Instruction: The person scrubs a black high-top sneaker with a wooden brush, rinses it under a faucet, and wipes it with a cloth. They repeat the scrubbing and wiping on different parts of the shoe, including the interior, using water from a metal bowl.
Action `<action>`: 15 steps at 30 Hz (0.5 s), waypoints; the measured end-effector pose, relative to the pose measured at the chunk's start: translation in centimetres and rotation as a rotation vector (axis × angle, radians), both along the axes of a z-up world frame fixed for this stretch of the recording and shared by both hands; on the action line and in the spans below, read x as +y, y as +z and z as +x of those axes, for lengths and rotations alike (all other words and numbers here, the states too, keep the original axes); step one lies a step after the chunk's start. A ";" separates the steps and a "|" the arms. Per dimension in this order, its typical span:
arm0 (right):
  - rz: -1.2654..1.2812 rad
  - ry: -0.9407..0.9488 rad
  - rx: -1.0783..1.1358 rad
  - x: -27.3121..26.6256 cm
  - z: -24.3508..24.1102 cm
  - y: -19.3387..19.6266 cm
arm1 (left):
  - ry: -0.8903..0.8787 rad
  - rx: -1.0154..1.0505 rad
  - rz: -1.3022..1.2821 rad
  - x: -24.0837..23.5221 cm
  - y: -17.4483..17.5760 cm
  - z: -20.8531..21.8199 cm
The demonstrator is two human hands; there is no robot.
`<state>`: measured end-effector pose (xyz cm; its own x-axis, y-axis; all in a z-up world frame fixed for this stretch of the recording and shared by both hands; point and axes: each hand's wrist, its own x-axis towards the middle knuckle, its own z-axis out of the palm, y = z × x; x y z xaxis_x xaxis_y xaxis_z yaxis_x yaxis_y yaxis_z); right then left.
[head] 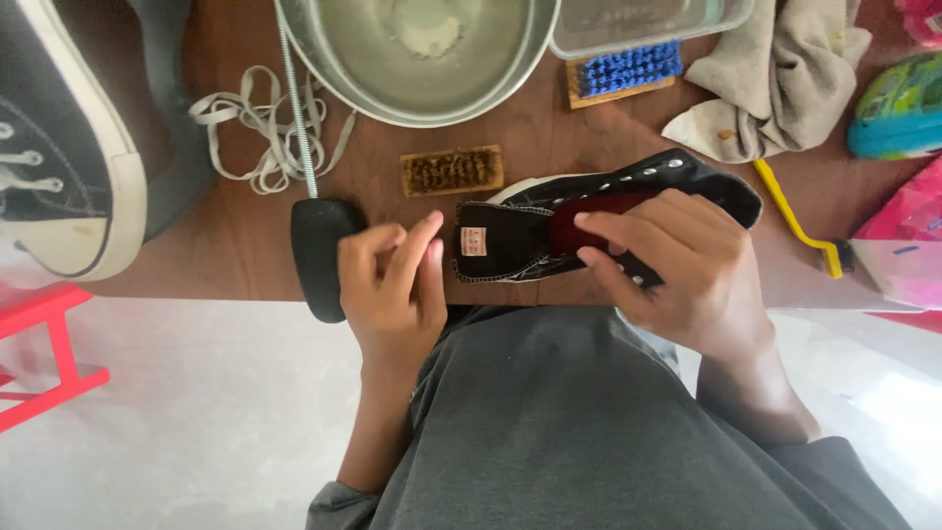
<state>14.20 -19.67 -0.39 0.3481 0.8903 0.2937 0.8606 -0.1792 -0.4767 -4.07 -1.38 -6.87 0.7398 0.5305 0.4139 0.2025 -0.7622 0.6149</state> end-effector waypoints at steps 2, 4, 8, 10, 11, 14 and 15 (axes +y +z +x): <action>0.044 0.027 0.014 0.9 -0.2 0.1 | 0.021 0.003 0.062 0.9 1.0 1.0; 0.017 0.056 -0.070 1.6 -0.4 0.5 | -0.059 0.045 0.072 1.7 2.1 2.2; -0.040 0.102 -0.120 2.2 -0.2 1.1 | -0.174 0.172 0.184 3.0 2.2 3.5; -0.056 0.140 -0.066 2.2 0.0 1.5 | -0.188 0.288 0.318 3.2 2.0 3.9; -0.056 0.135 -0.069 2.1 0.2 1.7 | -0.193 0.284 0.319 3.3 1.9 4.0; -0.072 0.126 -0.092 1.8 1.1 2.4 | -0.224 0.311 0.363 3.7 1.7 4.5; -0.059 0.115 -0.066 1.8 1.5 2.7 | -0.233 0.310 0.370 3.9 1.7 4.6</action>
<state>15.66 -17.90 2.30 0.2246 0.9396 0.2585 0.9061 -0.1038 -0.4101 0.50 2.55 -5.18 0.9377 0.1979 0.2855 0.1318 -0.9631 0.2347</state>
